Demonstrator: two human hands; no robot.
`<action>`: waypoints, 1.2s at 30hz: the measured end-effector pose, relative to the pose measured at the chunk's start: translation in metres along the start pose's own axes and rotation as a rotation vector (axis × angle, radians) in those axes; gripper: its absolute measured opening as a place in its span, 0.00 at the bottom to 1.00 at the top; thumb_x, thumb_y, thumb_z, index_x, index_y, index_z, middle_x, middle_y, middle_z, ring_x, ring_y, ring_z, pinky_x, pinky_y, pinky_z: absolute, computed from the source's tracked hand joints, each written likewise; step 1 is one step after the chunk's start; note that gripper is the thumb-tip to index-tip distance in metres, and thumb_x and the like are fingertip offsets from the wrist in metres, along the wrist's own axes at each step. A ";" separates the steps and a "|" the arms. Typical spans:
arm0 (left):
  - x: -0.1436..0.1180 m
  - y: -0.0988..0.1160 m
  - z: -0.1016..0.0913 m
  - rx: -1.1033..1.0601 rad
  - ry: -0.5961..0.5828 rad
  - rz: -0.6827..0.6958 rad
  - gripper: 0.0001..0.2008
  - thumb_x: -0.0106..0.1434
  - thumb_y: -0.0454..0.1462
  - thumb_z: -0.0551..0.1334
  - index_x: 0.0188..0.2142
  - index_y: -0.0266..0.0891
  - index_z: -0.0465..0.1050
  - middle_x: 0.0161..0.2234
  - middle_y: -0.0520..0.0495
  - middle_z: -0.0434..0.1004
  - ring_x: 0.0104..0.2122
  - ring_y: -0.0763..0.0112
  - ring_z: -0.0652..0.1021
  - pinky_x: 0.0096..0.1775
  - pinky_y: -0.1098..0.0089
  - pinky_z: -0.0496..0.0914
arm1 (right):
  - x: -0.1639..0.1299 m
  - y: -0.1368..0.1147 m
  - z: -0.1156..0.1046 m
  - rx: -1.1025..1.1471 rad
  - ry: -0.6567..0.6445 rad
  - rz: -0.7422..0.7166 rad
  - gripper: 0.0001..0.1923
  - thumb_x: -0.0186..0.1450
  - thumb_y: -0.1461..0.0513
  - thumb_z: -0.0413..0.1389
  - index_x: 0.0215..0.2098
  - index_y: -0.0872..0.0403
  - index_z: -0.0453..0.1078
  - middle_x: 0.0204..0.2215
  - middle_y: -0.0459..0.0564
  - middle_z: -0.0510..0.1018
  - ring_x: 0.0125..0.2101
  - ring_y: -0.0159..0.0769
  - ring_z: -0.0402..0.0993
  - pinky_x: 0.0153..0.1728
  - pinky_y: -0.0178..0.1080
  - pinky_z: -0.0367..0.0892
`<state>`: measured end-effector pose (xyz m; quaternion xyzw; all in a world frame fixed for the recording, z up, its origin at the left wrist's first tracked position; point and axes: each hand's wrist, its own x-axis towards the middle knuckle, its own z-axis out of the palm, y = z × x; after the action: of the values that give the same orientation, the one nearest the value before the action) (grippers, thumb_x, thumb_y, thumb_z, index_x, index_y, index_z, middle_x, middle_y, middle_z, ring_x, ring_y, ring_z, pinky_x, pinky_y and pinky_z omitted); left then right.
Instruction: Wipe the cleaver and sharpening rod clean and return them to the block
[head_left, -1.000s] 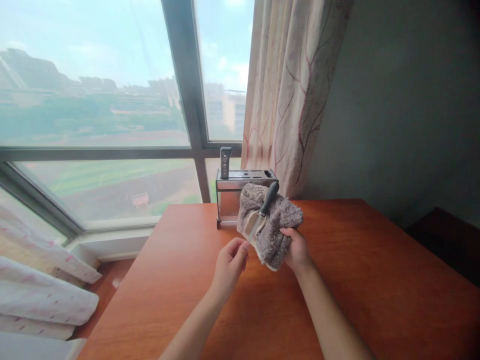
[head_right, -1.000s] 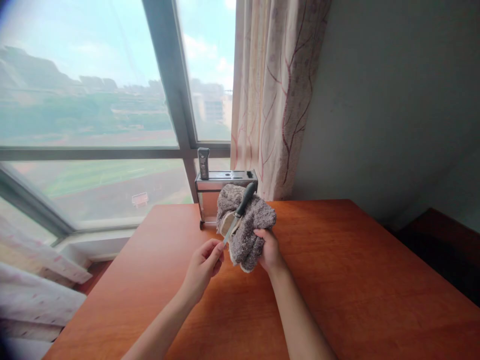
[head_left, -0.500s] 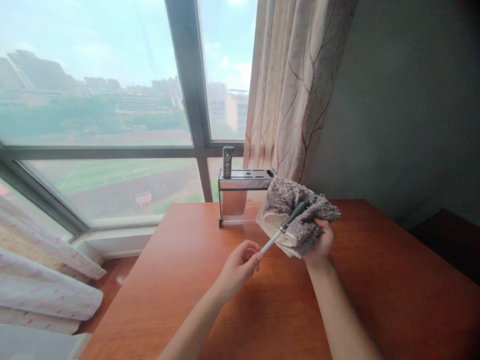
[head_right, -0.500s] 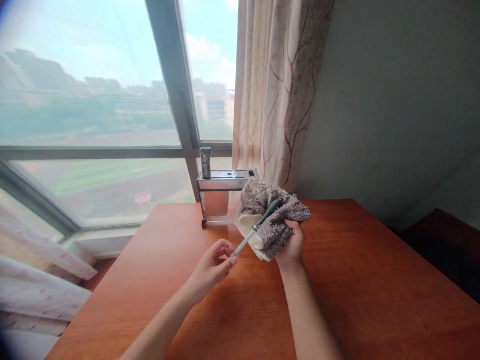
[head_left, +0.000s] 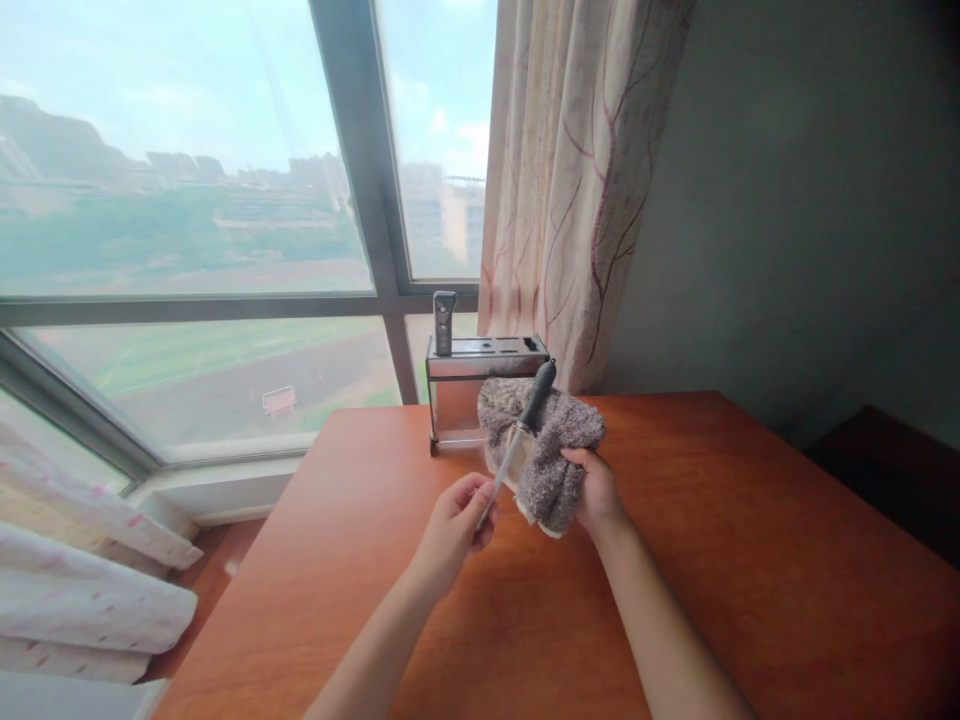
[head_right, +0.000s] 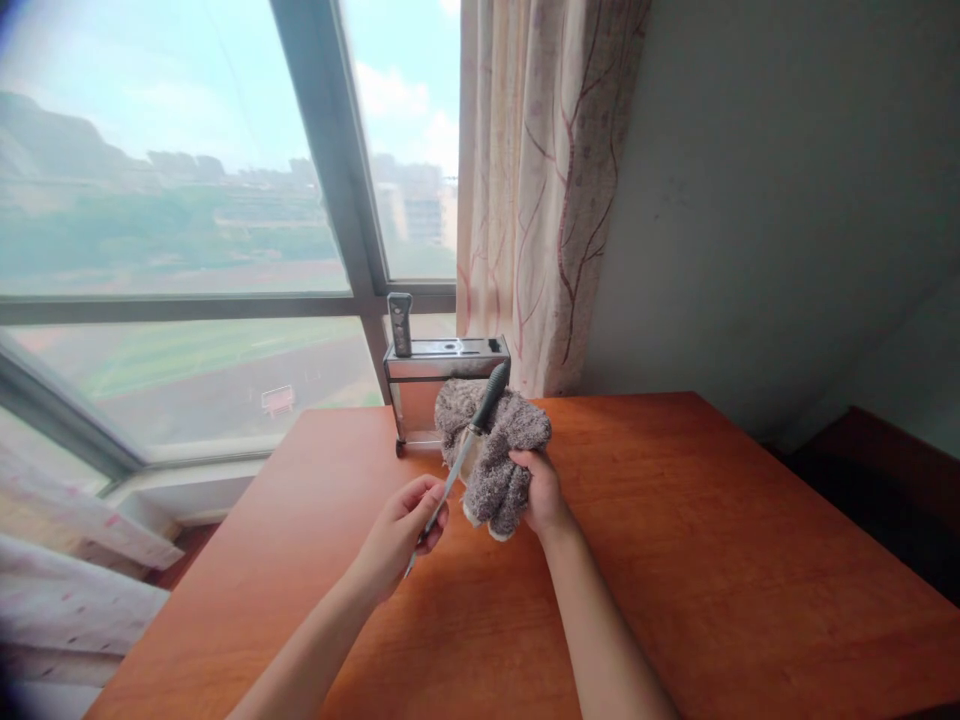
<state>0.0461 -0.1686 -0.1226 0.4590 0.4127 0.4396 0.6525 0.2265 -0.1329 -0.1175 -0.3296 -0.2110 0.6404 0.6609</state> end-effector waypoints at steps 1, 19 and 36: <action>0.000 -0.001 0.000 -0.001 -0.008 -0.016 0.16 0.60 0.49 0.59 0.30 0.38 0.62 0.20 0.55 0.64 0.15 0.82 0.61 0.18 0.78 0.47 | 0.001 -0.002 -0.001 0.010 0.009 -0.007 0.09 0.46 0.63 0.59 0.28 0.54 0.72 0.24 0.45 0.80 0.29 0.42 0.77 0.34 0.42 0.72; -0.001 -0.004 0.003 0.008 -0.049 -0.030 0.17 0.58 0.48 0.63 0.29 0.38 0.62 0.22 0.55 0.66 0.14 0.84 0.61 0.17 0.79 0.48 | -0.002 -0.012 0.001 0.155 0.026 -0.139 0.13 0.50 0.61 0.57 0.36 0.52 0.72 0.29 0.44 0.81 0.30 0.40 0.77 0.35 0.43 0.71; 0.000 -0.006 0.006 -0.023 -0.085 -0.032 0.16 0.59 0.48 0.61 0.33 0.40 0.60 0.18 0.58 0.63 0.14 0.83 0.57 0.17 0.79 0.47 | -0.003 -0.026 -0.001 0.131 0.041 -0.211 0.13 0.53 0.60 0.57 0.37 0.51 0.73 0.30 0.45 0.81 0.35 0.43 0.77 0.40 0.45 0.70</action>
<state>0.0533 -0.1710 -0.1273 0.4631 0.3867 0.4140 0.6816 0.2450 -0.1346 -0.0994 -0.2745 -0.1886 0.5727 0.7490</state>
